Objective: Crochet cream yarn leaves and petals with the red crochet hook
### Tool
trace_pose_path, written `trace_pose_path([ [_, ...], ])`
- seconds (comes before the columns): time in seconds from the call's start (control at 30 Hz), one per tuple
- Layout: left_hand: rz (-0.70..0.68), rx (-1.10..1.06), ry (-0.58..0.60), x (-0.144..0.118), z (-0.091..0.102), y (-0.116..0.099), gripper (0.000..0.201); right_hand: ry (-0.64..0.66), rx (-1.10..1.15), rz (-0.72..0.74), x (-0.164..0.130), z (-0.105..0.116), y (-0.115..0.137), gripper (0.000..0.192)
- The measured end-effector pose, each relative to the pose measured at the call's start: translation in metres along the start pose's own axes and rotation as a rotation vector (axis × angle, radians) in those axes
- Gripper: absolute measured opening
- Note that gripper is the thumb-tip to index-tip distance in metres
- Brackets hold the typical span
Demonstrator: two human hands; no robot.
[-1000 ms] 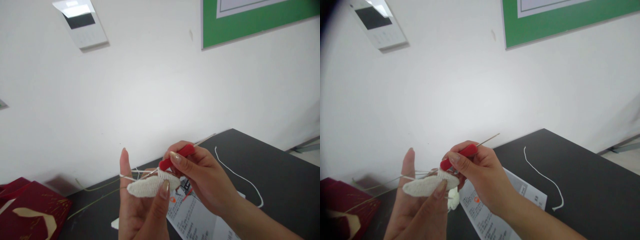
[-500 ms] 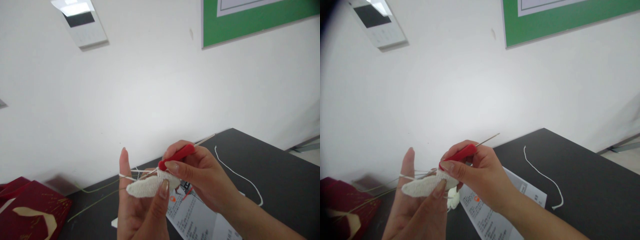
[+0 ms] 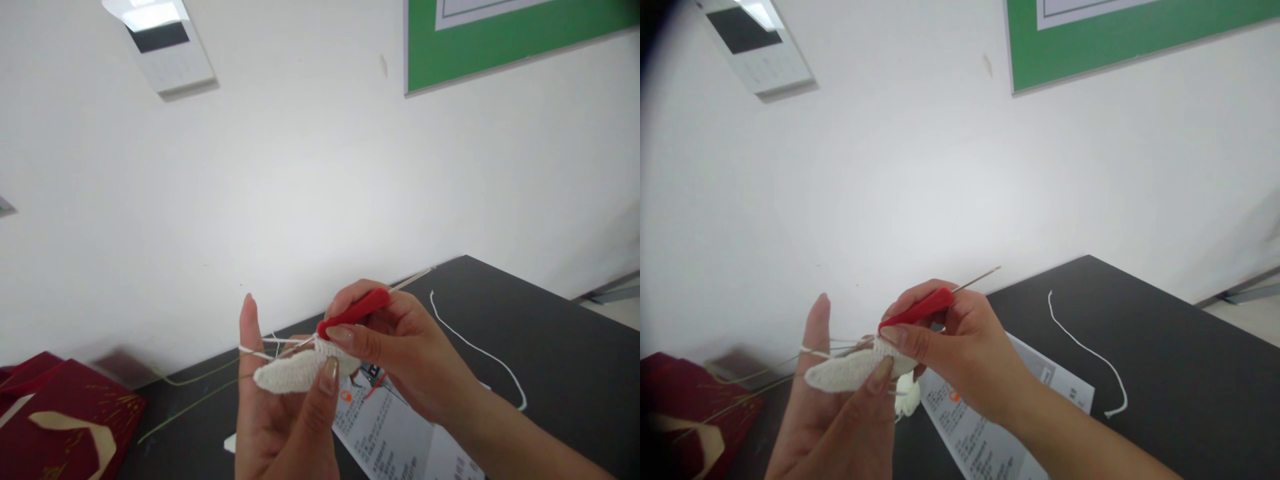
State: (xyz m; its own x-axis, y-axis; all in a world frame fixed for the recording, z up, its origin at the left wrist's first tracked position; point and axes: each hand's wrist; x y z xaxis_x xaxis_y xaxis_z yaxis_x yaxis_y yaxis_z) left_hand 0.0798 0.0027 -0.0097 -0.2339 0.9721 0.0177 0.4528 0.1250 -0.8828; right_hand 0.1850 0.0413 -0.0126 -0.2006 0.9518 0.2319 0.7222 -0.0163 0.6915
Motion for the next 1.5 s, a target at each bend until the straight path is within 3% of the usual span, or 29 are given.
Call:
trace_pose_path([
  [0.23,0.029,0.045,-0.004,-0.001,0.0,-0.003,0.071,0.09,0.02,-0.025,-0.002,0.006,0.004,0.01],
  [0.5,0.026,0.07,-0.045,0.0,-0.002,-0.004,0.073,0.263,0.028,-0.077,-0.001,0.017,0.011,0.026],
  [1.0,0.024,0.077,0.015,0.002,0.002,-0.004,0.078,0.223,-0.027,-0.076,-0.003,0.017,0.008,0.027],
  [1.5,0.004,0.056,-0.028,-0.001,-0.003,-0.005,0.074,0.221,-0.05,-0.061,-0.005,0.017,0.01,0.028],
])
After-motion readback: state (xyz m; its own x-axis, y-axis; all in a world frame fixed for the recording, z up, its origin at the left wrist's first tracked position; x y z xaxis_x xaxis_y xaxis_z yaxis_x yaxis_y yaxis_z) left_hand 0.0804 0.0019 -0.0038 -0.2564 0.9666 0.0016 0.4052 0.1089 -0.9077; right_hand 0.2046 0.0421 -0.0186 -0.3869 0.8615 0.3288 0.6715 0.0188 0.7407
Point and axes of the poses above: each hand's wrist, its own x-axis towards the middle knuckle, its own z-axis out of the back of the hand, y = z × x, and after that the axes turned 9 degrees about x, right-handed
